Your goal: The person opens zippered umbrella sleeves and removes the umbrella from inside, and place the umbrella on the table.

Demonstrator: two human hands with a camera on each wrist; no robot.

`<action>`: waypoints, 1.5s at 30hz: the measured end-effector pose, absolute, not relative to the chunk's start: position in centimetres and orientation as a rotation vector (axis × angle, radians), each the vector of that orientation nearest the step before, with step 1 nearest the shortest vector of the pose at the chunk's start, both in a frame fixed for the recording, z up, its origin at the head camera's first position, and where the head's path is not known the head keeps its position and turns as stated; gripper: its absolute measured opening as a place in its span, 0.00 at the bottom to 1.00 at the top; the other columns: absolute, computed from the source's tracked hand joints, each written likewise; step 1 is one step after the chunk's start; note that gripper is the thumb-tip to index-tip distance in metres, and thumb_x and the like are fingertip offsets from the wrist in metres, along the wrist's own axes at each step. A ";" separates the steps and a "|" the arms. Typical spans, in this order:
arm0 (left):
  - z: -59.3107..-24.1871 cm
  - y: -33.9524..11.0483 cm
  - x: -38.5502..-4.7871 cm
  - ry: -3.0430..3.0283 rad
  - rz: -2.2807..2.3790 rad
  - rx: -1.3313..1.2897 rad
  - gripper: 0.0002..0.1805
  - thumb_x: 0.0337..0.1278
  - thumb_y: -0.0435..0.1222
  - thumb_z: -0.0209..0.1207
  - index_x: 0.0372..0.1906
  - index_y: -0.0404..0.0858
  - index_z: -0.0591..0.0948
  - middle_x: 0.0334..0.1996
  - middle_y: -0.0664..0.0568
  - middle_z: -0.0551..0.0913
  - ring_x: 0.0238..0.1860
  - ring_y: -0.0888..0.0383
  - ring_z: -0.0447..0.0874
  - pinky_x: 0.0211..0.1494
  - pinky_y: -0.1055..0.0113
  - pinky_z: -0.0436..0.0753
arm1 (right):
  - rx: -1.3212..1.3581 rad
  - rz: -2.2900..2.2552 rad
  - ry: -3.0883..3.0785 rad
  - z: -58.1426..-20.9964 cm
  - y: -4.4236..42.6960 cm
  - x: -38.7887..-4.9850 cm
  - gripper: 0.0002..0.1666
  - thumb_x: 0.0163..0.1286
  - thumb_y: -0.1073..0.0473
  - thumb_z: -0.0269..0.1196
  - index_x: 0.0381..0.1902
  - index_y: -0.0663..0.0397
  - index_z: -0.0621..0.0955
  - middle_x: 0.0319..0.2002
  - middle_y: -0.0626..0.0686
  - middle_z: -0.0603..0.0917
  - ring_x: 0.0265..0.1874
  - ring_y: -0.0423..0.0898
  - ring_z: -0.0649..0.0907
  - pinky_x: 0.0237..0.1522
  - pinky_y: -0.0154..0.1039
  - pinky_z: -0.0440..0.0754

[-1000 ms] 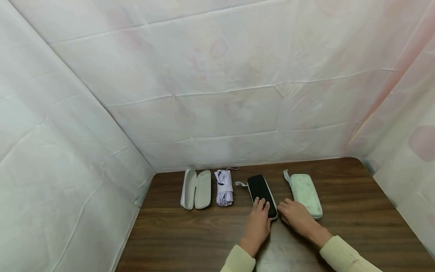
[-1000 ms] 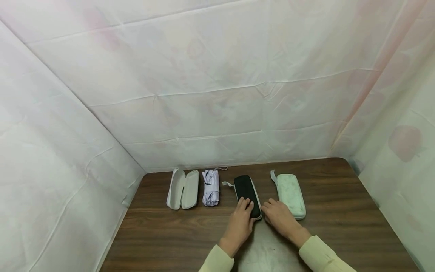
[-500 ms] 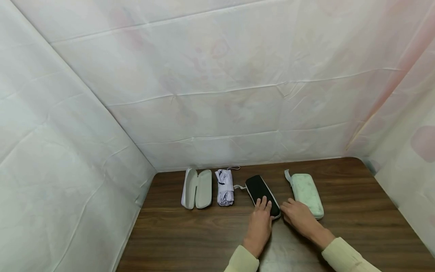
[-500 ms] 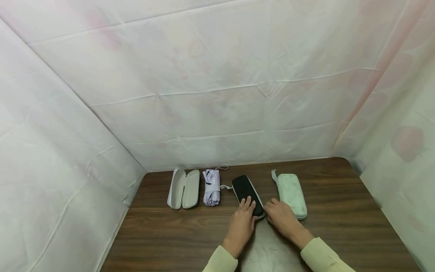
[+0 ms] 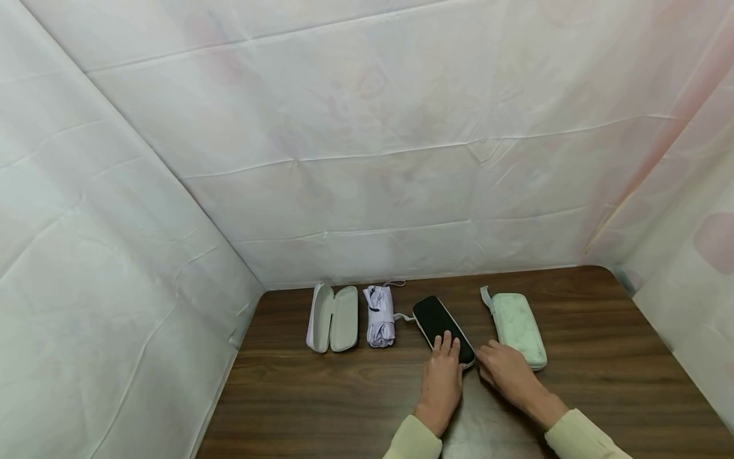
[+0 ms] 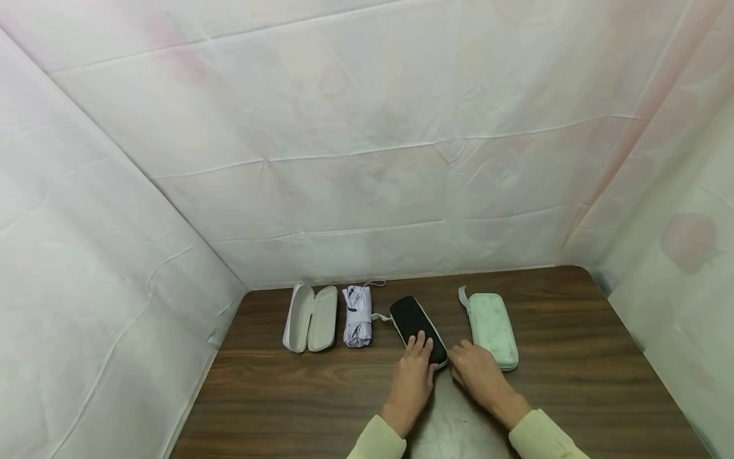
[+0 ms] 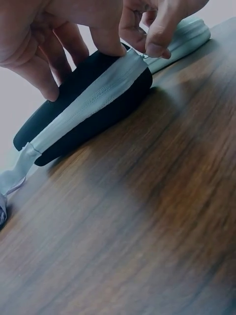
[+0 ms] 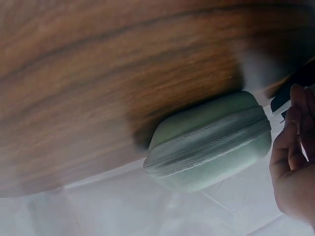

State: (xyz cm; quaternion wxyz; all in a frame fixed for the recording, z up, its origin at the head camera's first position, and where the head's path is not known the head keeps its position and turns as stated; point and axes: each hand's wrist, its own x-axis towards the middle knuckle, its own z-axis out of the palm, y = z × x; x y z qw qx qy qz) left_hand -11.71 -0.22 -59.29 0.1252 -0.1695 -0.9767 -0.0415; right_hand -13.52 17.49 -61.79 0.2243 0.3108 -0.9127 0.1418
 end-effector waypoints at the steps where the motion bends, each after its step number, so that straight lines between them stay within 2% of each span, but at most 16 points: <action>1: -59.3 -0.2 -11.7 -2.843 -0.118 -0.491 0.27 0.67 0.46 0.70 0.67 0.43 0.84 0.69 0.48 0.81 0.68 0.51 0.82 0.59 0.66 0.85 | 0.858 0.400 -2.511 -61.8 17.4 -13.4 0.13 0.49 0.69 0.76 0.28 0.51 0.83 0.25 0.44 0.81 0.26 0.43 0.76 0.26 0.40 0.77; 10: -59.4 -0.1 -11.4 -2.833 -0.131 -0.466 0.27 0.67 0.47 0.70 0.67 0.44 0.84 0.70 0.48 0.80 0.69 0.52 0.81 0.57 0.67 0.86 | 0.820 0.429 -2.473 -62.1 16.8 -12.8 0.14 0.49 0.70 0.76 0.24 0.49 0.81 0.22 0.42 0.77 0.23 0.41 0.72 0.23 0.36 0.72; 21: -59.5 0.3 -11.5 -2.862 -0.142 -0.457 0.27 0.69 0.46 0.68 0.69 0.43 0.82 0.71 0.48 0.79 0.70 0.52 0.80 0.59 0.66 0.85 | 0.774 0.420 -2.503 -62.4 16.1 -12.0 0.15 0.50 0.70 0.78 0.24 0.51 0.81 0.22 0.45 0.77 0.24 0.44 0.75 0.23 0.37 0.75; 31: -59.6 0.7 -11.4 -2.864 -0.079 -0.427 0.28 0.70 0.48 0.67 0.70 0.45 0.81 0.72 0.50 0.79 0.71 0.53 0.79 0.53 0.67 0.87 | 0.748 0.343 -2.537 -62.2 15.8 -11.7 0.15 0.48 0.67 0.81 0.25 0.52 0.83 0.23 0.46 0.81 0.26 0.45 0.77 0.26 0.40 0.78; 38: -59.1 -1.7 -12.3 -2.814 -0.032 -0.666 0.29 0.68 0.51 0.68 0.70 0.48 0.82 0.73 0.51 0.77 0.73 0.52 0.76 0.68 0.64 0.80 | 0.811 0.231 -2.474 -61.8 16.7 -12.2 0.16 0.43 0.66 0.83 0.27 0.52 0.86 0.26 0.48 0.85 0.28 0.47 0.77 0.33 0.44 0.75; 45: -58.3 -3.9 -14.2 -2.858 -0.078 -0.955 0.35 0.65 0.51 0.71 0.75 0.50 0.77 0.80 0.55 0.69 0.79 0.52 0.67 0.75 0.63 0.73 | 0.832 0.191 -2.479 -61.4 17.4 -12.7 0.17 0.43 0.66 0.82 0.27 0.53 0.84 0.26 0.49 0.84 0.30 0.48 0.79 0.40 0.48 0.77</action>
